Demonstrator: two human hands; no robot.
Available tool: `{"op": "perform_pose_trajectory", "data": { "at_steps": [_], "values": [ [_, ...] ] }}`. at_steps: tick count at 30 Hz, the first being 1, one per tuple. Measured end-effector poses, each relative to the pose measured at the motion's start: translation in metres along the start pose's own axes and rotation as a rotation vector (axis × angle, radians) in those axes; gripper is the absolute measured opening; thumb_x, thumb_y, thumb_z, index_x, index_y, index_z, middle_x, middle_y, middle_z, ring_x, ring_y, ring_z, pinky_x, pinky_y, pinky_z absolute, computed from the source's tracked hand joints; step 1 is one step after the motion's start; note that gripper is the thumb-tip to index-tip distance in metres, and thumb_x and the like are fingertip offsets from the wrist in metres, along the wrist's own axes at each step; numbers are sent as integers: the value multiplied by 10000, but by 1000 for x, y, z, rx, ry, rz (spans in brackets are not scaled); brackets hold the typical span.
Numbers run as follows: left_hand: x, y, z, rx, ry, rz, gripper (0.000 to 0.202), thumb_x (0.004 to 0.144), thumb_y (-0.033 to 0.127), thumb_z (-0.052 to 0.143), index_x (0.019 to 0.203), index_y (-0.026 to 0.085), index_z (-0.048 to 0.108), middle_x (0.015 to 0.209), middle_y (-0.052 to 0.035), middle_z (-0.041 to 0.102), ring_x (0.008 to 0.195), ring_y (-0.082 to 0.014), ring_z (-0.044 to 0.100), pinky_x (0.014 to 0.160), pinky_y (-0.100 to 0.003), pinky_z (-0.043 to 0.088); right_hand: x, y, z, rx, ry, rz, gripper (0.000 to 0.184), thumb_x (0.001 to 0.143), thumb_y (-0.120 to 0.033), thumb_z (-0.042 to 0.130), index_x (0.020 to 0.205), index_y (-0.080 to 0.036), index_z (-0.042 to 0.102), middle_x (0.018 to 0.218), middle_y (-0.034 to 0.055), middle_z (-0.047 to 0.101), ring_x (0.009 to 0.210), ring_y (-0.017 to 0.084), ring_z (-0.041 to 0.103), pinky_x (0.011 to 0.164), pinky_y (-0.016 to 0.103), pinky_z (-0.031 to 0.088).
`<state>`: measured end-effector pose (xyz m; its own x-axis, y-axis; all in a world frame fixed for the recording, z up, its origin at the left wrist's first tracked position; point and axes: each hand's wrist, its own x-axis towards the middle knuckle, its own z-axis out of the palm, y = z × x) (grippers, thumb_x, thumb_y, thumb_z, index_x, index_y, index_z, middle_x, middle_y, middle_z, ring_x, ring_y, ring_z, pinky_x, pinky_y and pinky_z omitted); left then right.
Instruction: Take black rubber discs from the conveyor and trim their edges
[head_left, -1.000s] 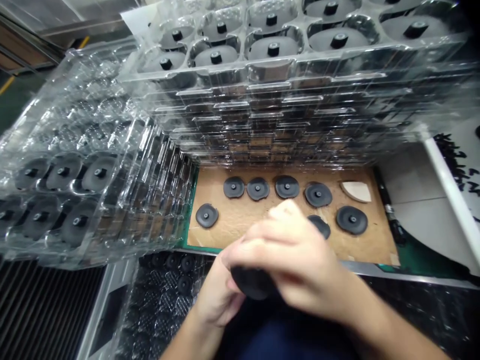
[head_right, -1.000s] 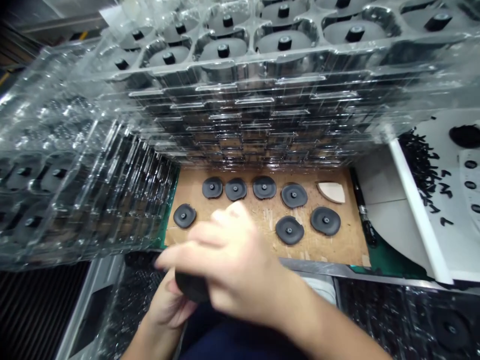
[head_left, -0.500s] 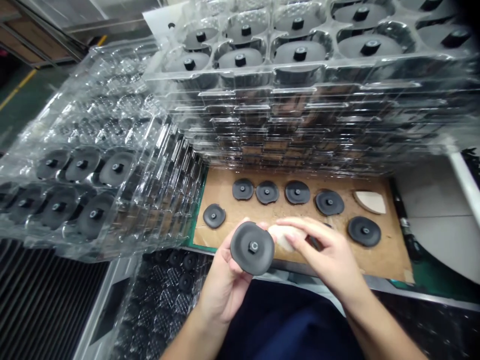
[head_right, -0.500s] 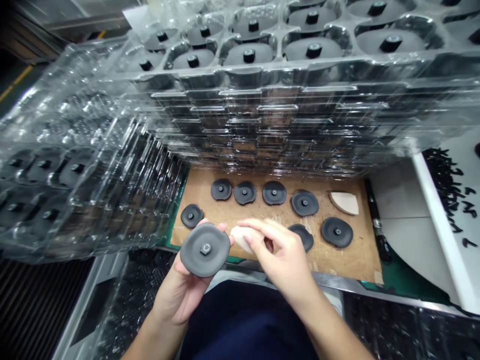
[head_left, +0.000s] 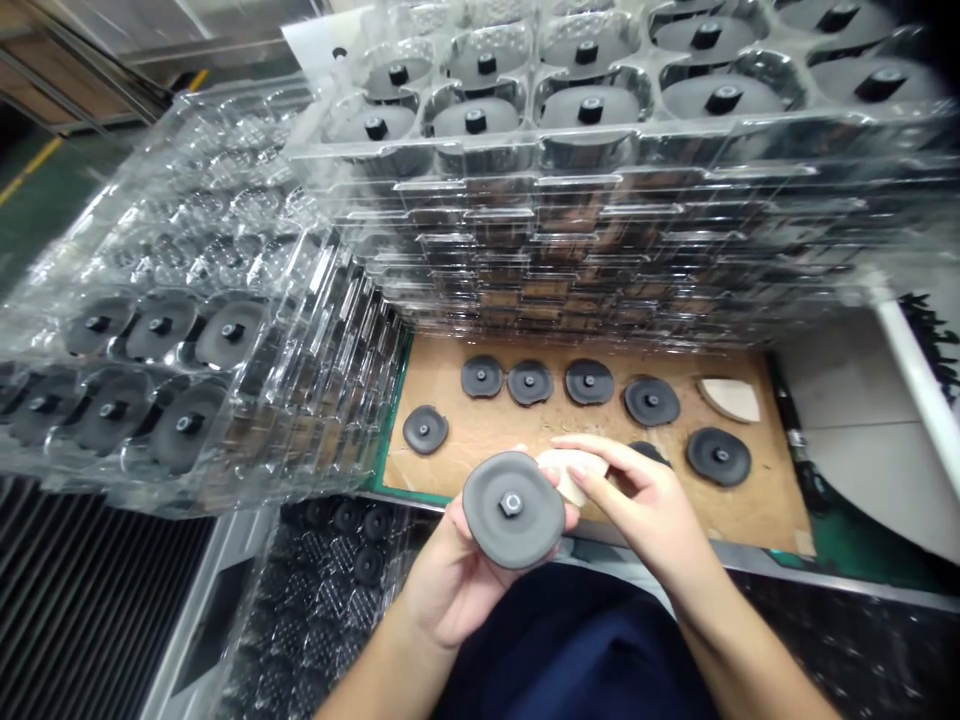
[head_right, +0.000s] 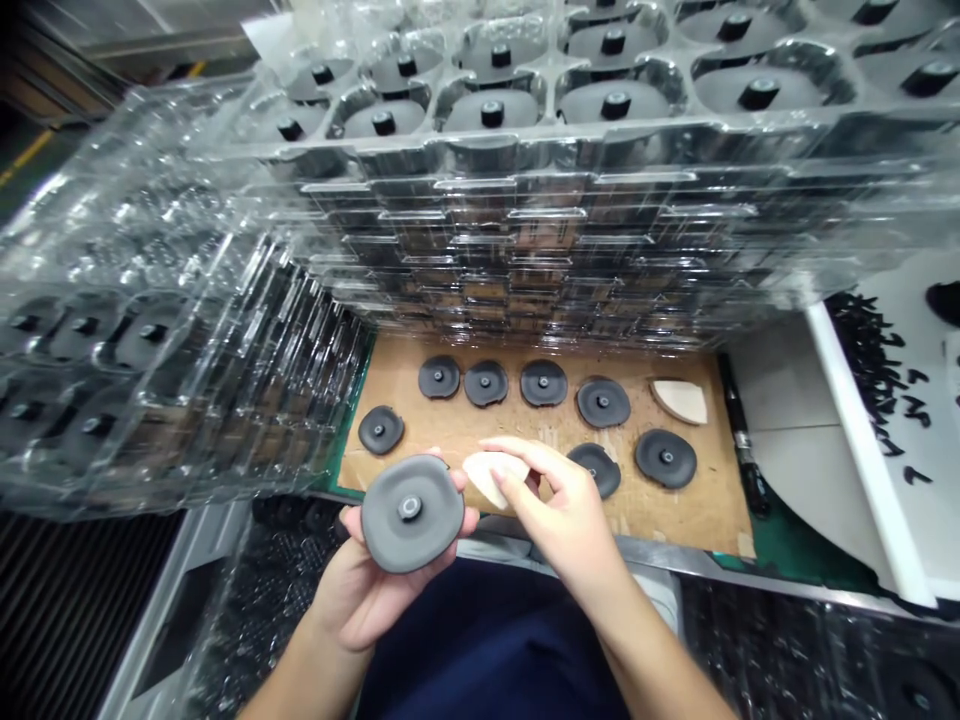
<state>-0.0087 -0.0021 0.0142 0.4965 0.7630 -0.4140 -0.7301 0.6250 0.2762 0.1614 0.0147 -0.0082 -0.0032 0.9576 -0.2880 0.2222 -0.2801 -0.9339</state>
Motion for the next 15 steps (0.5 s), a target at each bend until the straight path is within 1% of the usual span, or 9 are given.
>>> {"op": "perform_pose_trajectory", "data": {
  "at_steps": [2, 5, 8, 10, 11, 12, 13, 14, 15],
  "values": [
    [0, -1, -1, -61, -48, -60, 417, 683, 437, 711, 1049, 238, 694, 1054, -37, 731, 931, -219, 694, 773, -239, 566, -3, 5, 3, 4, -13, 5, 257, 778, -388, 601, 945, -230, 716, 1001, 36, 726, 920, 212, 660, 782, 311, 526],
    [0, -2, -3, -118, -78, -139, 445, 702, 462, 685, 1056, 193, 692, 1056, -56, 730, 924, -210, 696, 768, -218, 566, -5, 15, 4, 10, -24, 12, 265, 788, -380, 588, 953, -216, 714, 1014, 47, 726, 943, 219, 660, 809, 326, 522],
    [-1, -1, -3, -121, -64, -185, 456, 698, 467, 687, 1021, 145, 700, 1040, -77, 728, 901, -206, 700, 743, -205, 569, -4, 24, -1, -1, -12, 9, 257, 793, -372, 590, 948, -207, 713, 984, 51, 731, 901, 223, 668, 782, 333, 525],
    [-1, -2, -2, -100, -45, -194, 454, 684, 474, 696, 1009, 157, 701, 1043, -74, 719, 889, -209, 701, 728, -215, 573, -4, 22, -7, -10, 11, 7, 254, 805, -371, 588, 956, -205, 705, 983, 51, 728, 899, 222, 664, 778, 332, 519],
    [-2, -3, -1, -76, -33, -185, 449, 674, 467, 709, 1013, 174, 699, 1047, -66, 713, 887, -212, 700, 721, -223, 573, -6, 17, -10, -17, 36, -1, 247, 817, -368, 581, 967, -210, 697, 998, 46, 722, 916, 218, 657, 783, 326, 512],
    [-2, -5, 0, -43, -21, -168, 457, 658, 459, 725, 1028, 192, 692, 1050, -59, 705, 886, -216, 698, 719, -231, 569, -8, 9, -12, -36, 77, -32, 233, 834, -356, 573, 987, -222, 687, 1019, 36, 715, 930, 207, 649, 781, 311, 504],
    [-2, -7, 1, 2, -9, -142, 471, 645, 445, 742, 1047, 206, 683, 1049, -56, 699, 887, -217, 695, 726, -239, 563, -11, -1, -13, -68, 124, -100, 213, 852, -330, 566, 1010, -236, 674, 1035, 24, 706, 929, 190, 641, 768, 292, 493],
    [-1, -9, 2, 68, 14, -109, 486, 636, 423, 759, 1065, 211, 674, 1047, -57, 694, 900, -217, 687, 750, -249, 552, -15, -12, -13, -115, 152, -224, 199, 872, -292, 551, 1033, -247, 660, 1040, 14, 701, 914, 171, 636, 749, 277, 478],
    [-1, -11, 3, 143, 45, -73, 499, 630, 399, 773, 1079, 206, 667, 1046, -62, 691, 928, -222, 674, 788, -264, 537, -18, -25, -12, -172, 141, -395, 199, 893, -252, 525, 1048, -249, 650, 1019, 7, 702, 878, 155, 631, 725, 272, 460]
  ]
}}
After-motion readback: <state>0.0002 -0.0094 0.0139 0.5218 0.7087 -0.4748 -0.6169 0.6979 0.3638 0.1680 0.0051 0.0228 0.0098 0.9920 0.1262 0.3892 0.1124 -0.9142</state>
